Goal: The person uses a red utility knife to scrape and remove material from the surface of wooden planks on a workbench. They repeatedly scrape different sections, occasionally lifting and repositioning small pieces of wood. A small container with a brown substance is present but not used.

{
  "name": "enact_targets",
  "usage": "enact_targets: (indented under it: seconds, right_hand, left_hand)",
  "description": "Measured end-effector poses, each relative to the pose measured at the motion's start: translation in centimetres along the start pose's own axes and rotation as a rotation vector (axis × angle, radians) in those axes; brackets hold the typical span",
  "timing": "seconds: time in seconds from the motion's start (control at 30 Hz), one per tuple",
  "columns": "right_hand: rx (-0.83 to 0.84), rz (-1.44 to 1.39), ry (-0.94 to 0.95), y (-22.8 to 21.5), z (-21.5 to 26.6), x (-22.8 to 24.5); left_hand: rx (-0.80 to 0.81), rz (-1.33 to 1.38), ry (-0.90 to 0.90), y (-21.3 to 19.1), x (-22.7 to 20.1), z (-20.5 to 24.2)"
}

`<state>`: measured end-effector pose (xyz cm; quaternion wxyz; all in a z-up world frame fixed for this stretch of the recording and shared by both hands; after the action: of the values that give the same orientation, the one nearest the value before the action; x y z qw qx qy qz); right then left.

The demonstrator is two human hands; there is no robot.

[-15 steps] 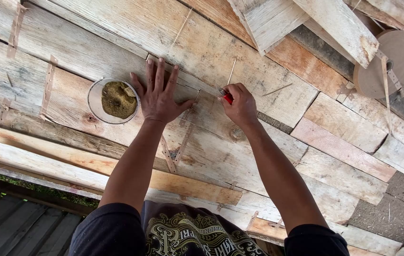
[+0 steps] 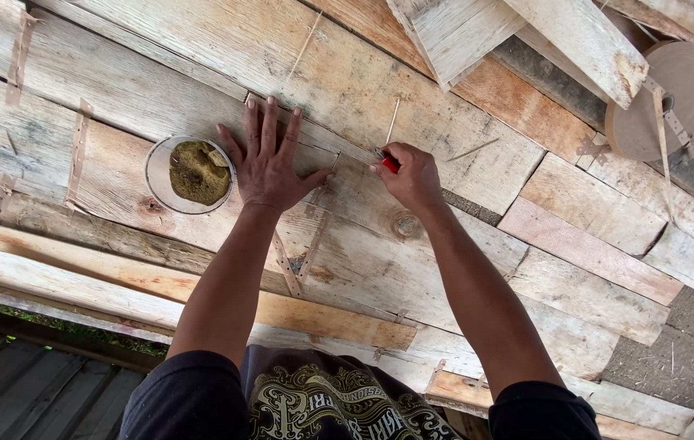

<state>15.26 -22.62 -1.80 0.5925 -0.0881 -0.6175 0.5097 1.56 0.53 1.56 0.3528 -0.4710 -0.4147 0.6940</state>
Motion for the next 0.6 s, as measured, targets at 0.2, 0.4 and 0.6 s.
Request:
enact_targets:
  seconds: [0.2,0.4,0.6]
  right_hand:
    - [-0.114,-0.073,0.166,-3.4,0.6,-3.8]
    - [-0.146,0.005,0.538,-5.4,6.4,-5.5]
    - [-0.211,-0.159,0.624,-2.7,7.6,-5.3]
  left_hand:
    - [0.001,0.002,0.004,-0.1,-0.1,0.0]
    - [-0.089,-0.024,0.039,1.1,0.4,-0.1]
    - [-0.171,-0.051,0.075,1.6,0.5,0.1]
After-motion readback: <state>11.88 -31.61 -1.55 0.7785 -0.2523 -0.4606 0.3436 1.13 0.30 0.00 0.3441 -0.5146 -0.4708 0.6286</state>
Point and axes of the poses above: each hand's wrist, its own z-axis away from the middle knuckle, its own y-axis out of the palm, x = y × z, the point moved 1 cm from there along -z, towards the middle knuckle, and after that the axes turned 10 degrees about y, right-handed, at the moved point
